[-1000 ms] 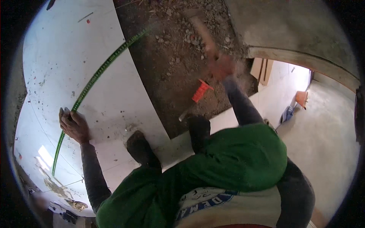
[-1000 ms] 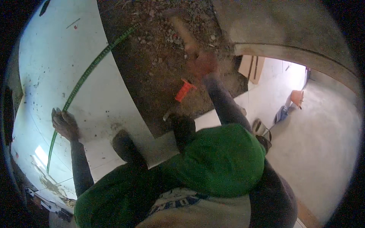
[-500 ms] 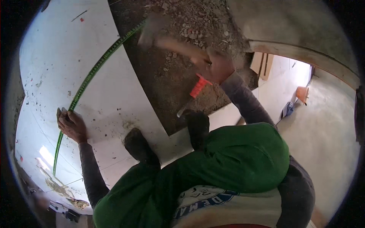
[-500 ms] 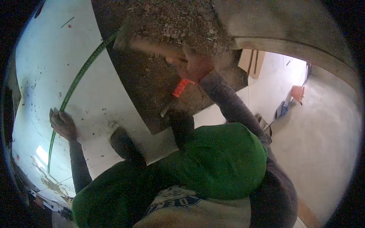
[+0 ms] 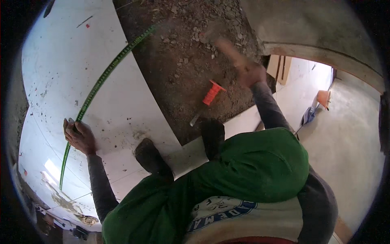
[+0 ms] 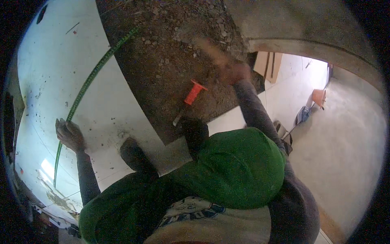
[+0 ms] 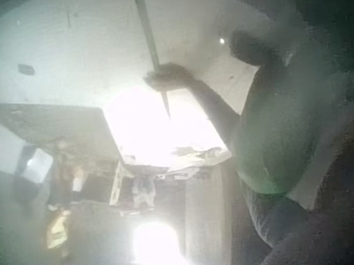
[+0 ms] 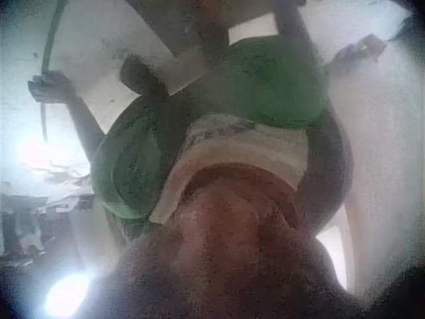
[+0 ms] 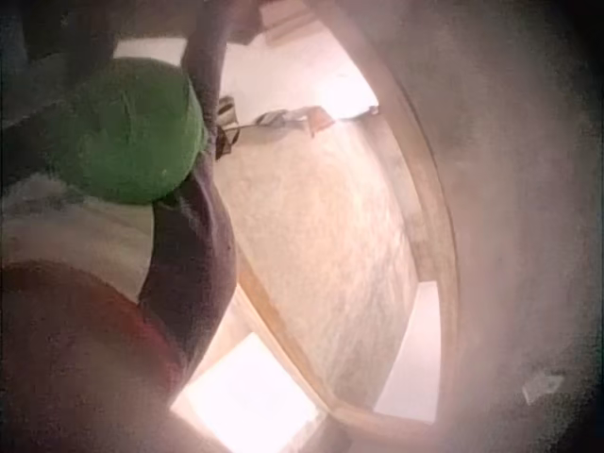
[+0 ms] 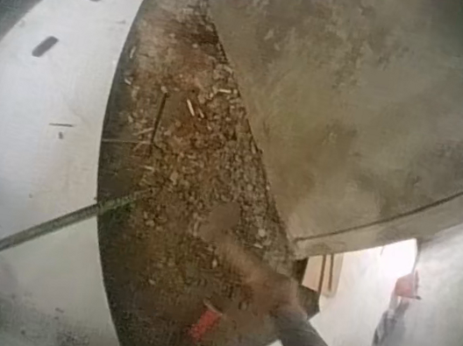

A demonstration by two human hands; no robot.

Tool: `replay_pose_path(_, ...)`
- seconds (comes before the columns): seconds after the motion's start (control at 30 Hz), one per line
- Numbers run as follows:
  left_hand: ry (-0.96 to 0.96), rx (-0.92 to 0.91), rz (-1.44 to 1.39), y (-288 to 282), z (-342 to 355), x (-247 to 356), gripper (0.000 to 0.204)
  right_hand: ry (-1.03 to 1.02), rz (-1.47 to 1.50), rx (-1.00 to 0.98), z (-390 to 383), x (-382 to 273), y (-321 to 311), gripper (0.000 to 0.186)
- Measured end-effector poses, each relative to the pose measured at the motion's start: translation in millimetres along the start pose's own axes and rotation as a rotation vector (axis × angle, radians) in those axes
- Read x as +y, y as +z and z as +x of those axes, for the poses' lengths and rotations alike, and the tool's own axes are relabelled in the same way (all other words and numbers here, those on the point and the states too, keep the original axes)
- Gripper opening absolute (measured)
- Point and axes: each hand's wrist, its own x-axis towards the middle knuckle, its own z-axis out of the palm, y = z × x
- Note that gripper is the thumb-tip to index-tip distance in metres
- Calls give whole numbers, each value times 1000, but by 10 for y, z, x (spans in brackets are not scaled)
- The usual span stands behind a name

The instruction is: The person measures an open section of the floor with a tape measure and then uses a hammer and a chisel to break up the concrete and debris in that area.

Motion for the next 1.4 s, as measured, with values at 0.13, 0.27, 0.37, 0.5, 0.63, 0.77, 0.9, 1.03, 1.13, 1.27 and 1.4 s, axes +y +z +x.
replay_pose_path(0.13,-68,-12,36,43,127,201,36,523,-257,-238,380,82,97,65)
replay_pose_path(0.27,-3,6,19,48,38,100,38,156,-149,-21,71,-523,2,62)
replay_pose_path(0.37,27,21,37,22,1,18,38,-346,-324,31,-5,84,-42,67)
replay_pose_path(0.5,-3,17,27,76,134,145,36,224,-497,-98,23,672,173,60)
replay_pose_path(0.63,4,12,43,48,31,75,36,-33,-439,-67,-144,-13,277,59)
replay_pose_path(0.77,-43,5,47,58,23,87,37,-196,-323,-107,-139,173,-35,62)
replay_pose_path(0.9,-93,-19,28,81,74,228,40,523,-136,-182,-28,871,-51,58)
replay_pose_path(1.03,-39,4,58,57,38,69,40,-40,-106,70,-224,-440,-114,62)
replay_pose_path(1.13,-51,-15,46,42,15,158,41,-204,-168,-19,-270,298,-140,67)
replay_pose_path(1.27,-27,21,30,41,72,140,40,442,-353,-158,-50,508,-351,72)
replay_pose_path(1.4,-13,11,85,101,34,9,39,166,-226,-49,-203,25,-193,73)
